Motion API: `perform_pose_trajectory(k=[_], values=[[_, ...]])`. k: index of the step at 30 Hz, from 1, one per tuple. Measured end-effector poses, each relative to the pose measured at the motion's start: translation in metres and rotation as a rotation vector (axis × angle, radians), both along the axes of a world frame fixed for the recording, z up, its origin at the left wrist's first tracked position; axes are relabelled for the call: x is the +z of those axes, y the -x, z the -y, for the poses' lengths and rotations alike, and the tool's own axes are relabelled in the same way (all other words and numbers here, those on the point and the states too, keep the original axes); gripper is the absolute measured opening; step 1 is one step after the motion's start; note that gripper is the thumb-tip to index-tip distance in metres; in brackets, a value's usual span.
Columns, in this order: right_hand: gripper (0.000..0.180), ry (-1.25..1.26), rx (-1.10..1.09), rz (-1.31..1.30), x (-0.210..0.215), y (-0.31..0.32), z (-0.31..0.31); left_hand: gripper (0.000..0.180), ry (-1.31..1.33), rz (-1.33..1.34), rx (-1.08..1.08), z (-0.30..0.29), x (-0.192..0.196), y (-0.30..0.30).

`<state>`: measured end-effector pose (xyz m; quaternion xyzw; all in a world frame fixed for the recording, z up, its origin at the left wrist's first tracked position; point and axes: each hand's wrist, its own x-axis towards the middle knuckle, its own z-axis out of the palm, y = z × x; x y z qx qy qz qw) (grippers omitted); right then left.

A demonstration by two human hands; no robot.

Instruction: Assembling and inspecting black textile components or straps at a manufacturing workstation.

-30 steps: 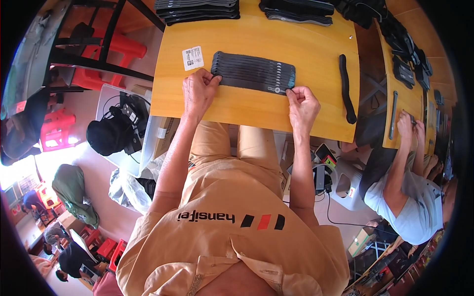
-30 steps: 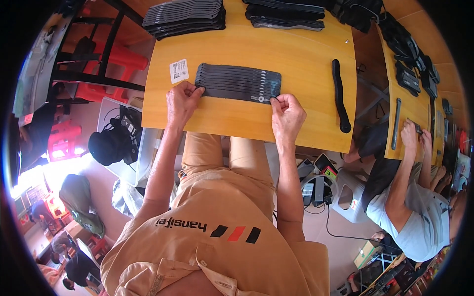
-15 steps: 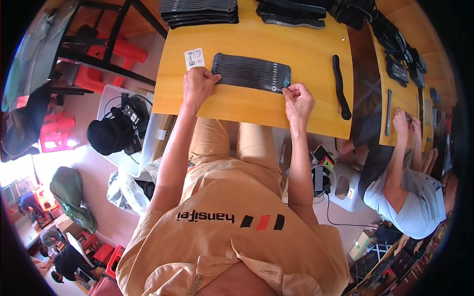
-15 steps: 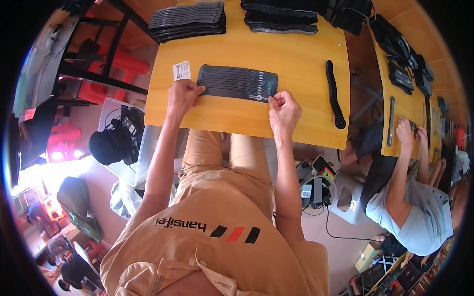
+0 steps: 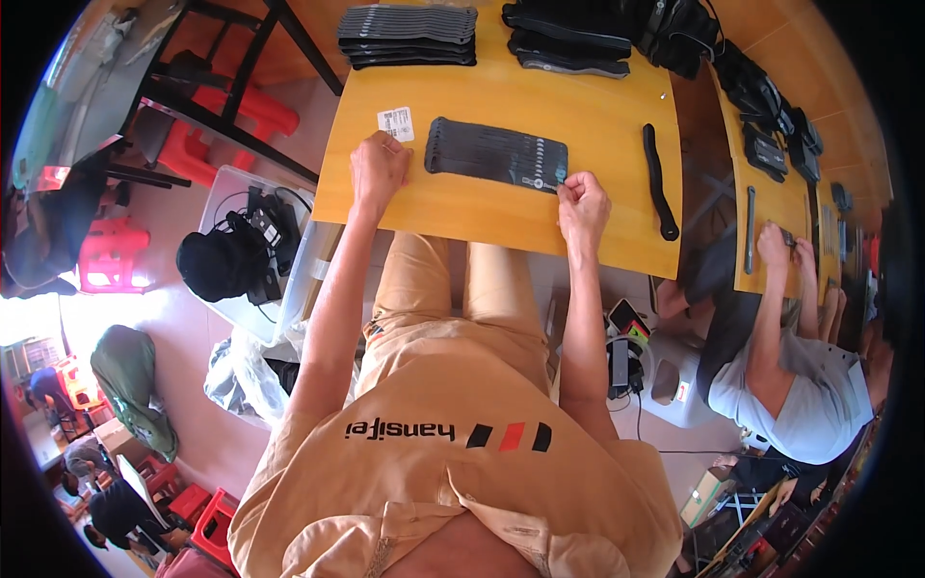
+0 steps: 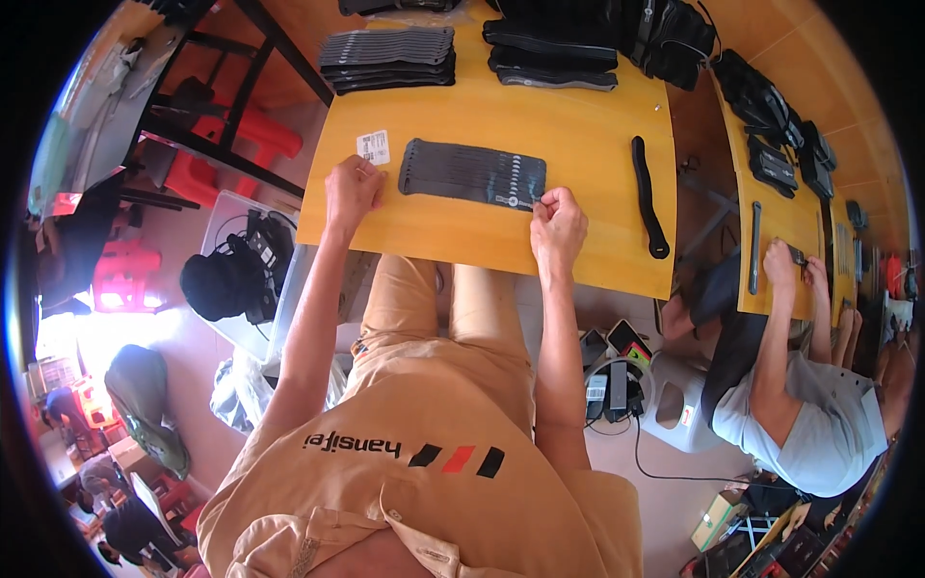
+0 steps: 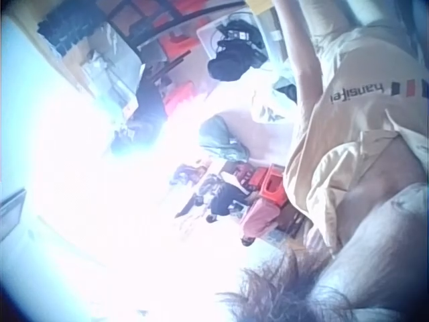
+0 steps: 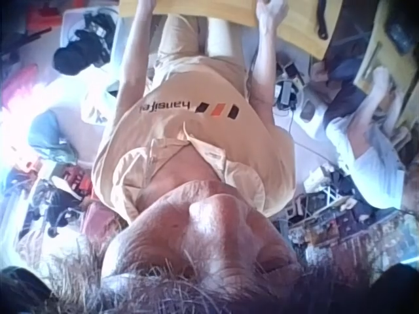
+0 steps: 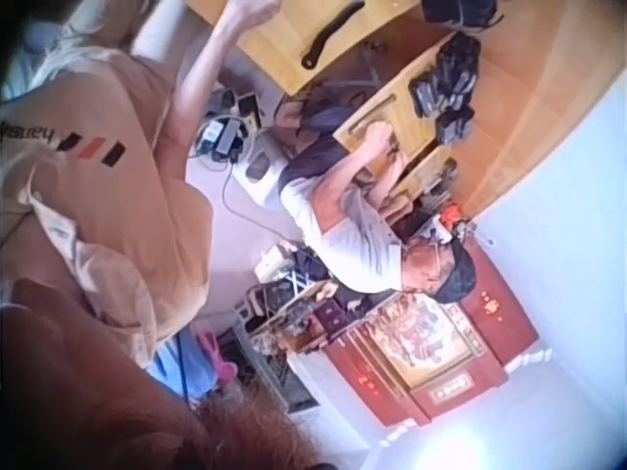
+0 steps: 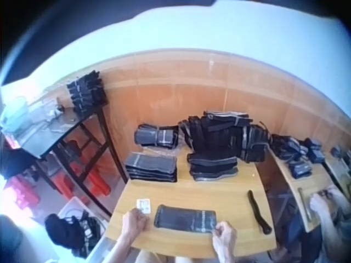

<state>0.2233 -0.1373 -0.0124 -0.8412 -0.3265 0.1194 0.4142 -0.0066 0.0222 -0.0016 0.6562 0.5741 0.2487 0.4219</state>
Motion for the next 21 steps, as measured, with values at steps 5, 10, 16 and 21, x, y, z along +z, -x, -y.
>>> perform_pose_trajectory(k=[5,10,16,21], values=[[0.006,0.044,-0.009,0.28,0.012,0.003,0.009,0.036,-0.373,0.054,-0.035,0.029,0.016,-0.01],[0.045,-0.027,0.267,0.61,0.015,0.024,-0.019,0.068,-0.752,-0.312,-0.409,0.039,-0.001,-0.042],[0.066,0.207,0.38,0.633,-0.015,0.028,-0.031,0.08,-0.749,-0.468,-0.529,0.032,-0.021,-0.05],[0.067,0.279,0.344,0.615,-0.015,0.026,-0.03,0.08,-0.721,-0.472,-0.532,0.029,-0.024,-0.05]])
